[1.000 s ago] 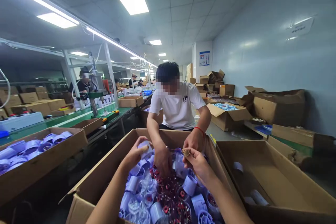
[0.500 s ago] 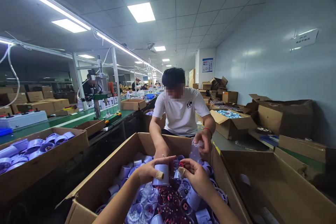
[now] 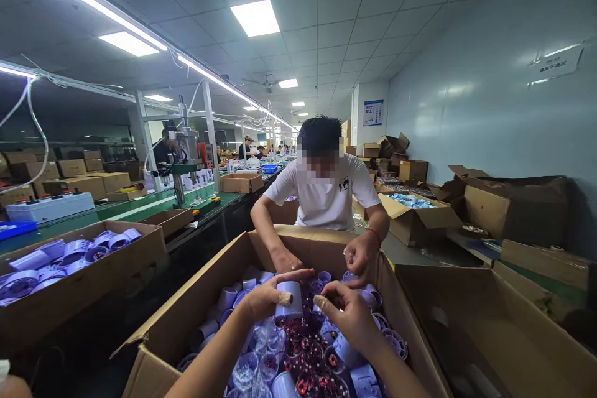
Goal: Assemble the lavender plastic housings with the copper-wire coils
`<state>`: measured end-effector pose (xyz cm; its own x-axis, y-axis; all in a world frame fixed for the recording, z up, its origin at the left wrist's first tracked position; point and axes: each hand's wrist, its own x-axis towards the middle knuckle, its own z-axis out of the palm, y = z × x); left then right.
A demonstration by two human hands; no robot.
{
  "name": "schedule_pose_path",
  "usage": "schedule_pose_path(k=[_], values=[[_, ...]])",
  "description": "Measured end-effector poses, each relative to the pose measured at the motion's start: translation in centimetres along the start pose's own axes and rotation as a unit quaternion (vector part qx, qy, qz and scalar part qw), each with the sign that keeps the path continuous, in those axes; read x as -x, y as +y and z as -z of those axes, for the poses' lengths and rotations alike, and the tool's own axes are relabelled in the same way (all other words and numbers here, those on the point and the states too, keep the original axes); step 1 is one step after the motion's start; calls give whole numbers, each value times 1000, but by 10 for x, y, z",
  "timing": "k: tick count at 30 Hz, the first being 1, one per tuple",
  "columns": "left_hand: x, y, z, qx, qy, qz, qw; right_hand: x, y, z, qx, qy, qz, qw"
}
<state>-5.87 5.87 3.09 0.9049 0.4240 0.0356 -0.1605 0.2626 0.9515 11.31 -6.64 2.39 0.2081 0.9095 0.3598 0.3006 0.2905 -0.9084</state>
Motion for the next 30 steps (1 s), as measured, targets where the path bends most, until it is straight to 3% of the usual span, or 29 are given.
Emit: schedule_pose_path(k=[3,6,10,12,14,18,21,30], values=[[-1,0,-2,-25,18,-31,999,-1,2,1,4,12,0,1000],[0,3,-5,-179,59,-78,979,-5,10,6,-23,56,-4,998],[-3,4,-3,-431,205,-177,861,-12,20,17,-53,118,-8,992],[-6,3,1,-460,252,-195,828,-14,20,21,-55,130,-7,990],[-9,1,4,-471,273,-205,813,-13,17,22,-60,115,-8,992],[-10,1,3,-531,292,-219,765,-6,6,18,-62,47,-8,997],[-9,0,-5,-587,277,-222,728,-2,4,13,-42,8,-6,999],[-12,-10,-11,-648,191,-264,689,-2,1,7,17,12,-2,1000]])
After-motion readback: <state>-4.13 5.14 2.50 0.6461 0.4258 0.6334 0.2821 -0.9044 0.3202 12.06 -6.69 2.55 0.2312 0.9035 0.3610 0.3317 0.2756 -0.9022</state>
